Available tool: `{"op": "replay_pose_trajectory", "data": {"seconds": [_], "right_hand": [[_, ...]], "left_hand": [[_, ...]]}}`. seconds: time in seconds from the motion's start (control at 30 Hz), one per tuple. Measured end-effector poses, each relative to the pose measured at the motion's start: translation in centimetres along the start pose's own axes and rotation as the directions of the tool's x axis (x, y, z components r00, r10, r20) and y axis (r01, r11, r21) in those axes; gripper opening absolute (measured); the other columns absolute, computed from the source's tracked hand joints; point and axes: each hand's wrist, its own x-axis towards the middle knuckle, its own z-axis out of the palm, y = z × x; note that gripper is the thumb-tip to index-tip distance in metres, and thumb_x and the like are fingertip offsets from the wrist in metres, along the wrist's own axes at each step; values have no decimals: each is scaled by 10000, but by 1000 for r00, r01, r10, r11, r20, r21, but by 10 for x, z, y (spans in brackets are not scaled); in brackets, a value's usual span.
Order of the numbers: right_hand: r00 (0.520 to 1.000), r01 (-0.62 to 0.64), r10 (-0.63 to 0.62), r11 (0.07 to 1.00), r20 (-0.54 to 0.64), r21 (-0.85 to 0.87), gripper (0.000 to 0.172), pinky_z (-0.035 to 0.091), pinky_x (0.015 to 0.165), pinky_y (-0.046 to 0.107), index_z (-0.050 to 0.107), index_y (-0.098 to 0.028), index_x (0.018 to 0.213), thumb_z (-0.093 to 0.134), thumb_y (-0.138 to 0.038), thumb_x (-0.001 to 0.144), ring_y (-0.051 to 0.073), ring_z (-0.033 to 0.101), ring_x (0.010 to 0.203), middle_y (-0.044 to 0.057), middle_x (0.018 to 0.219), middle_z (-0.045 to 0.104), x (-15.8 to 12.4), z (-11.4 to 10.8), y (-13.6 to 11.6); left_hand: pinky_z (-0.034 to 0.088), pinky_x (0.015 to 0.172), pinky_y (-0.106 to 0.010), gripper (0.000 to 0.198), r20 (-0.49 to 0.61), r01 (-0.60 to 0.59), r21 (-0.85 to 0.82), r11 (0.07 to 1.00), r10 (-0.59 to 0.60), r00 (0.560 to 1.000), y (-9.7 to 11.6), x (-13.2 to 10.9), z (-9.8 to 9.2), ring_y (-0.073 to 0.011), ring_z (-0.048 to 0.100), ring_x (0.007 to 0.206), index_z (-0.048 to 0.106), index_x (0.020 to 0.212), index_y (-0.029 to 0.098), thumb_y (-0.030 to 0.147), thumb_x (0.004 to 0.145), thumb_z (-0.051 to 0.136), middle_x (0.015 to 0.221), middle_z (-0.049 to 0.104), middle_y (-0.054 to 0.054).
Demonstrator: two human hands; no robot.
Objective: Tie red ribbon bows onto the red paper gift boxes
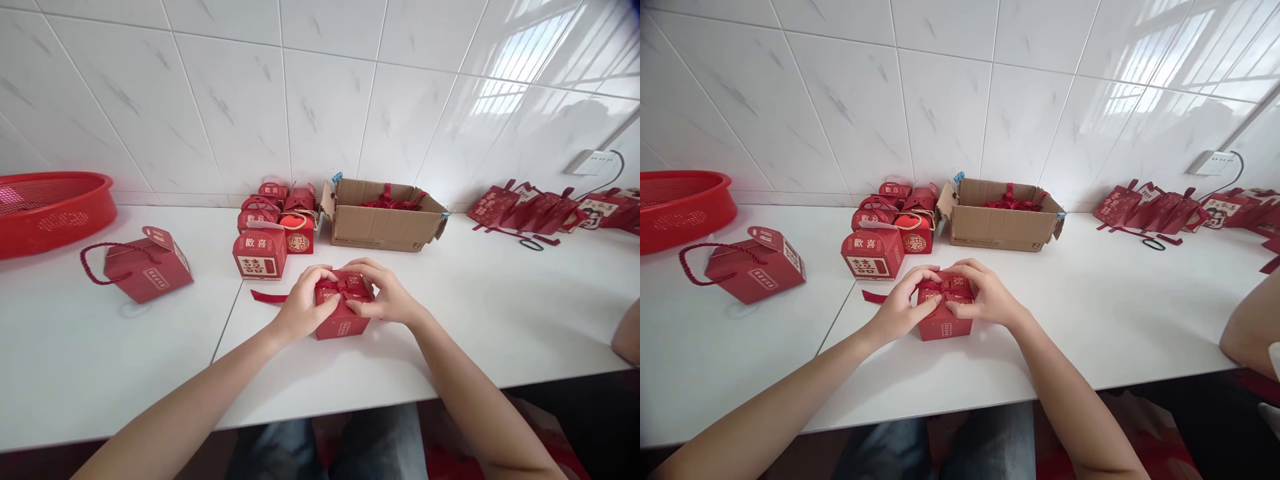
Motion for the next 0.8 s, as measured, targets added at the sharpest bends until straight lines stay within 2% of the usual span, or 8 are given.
{"op": "replay_pose_trajectory", "data": {"seconds": [0.13,0.3,0.43,0.5,0.57,0.67,0.73,0.8], "right_hand": [[1000,2,-1,1000,-22,13,442,495,764,338,600,-247,1136,686,-271,703,204,588,901,85,1157,576,0,1,2],[999,-12,10,999,49,38,421,495,777,332,602,-249,1130,703,-355,736,212,592,935,91,1212,579,-1,-2,0],[989,-147,147,989,-36,9,566,506,778,349,493,-261,1289,653,-461,784,209,580,954,122,1352,456,-6,-7,7],[963,-259,261,965,-63,43,567,509,803,364,436,-263,1327,591,-481,827,214,571,1006,129,1367,435,-9,-13,11],[934,-357,353,926,52,126,601,517,804,361,397,-266,1338,603,-485,817,208,586,1007,126,1342,463,-12,-19,13],[875,-472,429,857,224,206,550,522,626,287,467,-245,1219,655,-497,768,147,624,778,104,1230,541,-13,-27,9],[842,-537,506,817,187,209,446,447,475,228,525,-215,1042,656,-527,751,107,584,633,75,1075,597,-12,-29,5],[811,-585,564,787,154,196,411,356,399,192,536,-197,890,656,-557,735,90,537,563,40,883,610,-12,-31,4]], "left_hand": [[377,1043,-418,159,-6,-7,10,1000,7,1000,-2,0,2,-253,477,1222,568,929,232,242,771,589,1171,551,-79],[368,1047,-415,240,8,15,-24,1000,-15,1000,-4,0,3,-248,460,1237,517,1009,234,293,791,600,1207,527,-87],[427,942,-388,352,-113,127,2,992,-126,986,-6,2,-7,-240,476,1177,465,1073,240,429,806,596,1222,501,-82],[447,847,-353,309,-153,207,-4,978,-205,967,-8,4,-15,-221,528,1050,484,964,228,502,831,537,1093,549,-57],[438,717,-315,358,-81,283,-30,959,-284,955,-9,6,-23,-181,551,801,474,785,212,565,845,473,827,551,-10],[372,573,-285,473,75,343,-56,938,-339,938,-8,8,-29,-143,456,564,401,599,202,612,827,457,582,422,33],[365,561,-283,480,105,333,-62,941,-326,940,-7,8,-29,-143,454,550,395,562,200,600,810,492,561,417,32],[404,619,-292,447,80,300,-50,953,-296,952,-5,8,-26,-163,516,637,435,565,196,565,797,532,633,499,11]]}}
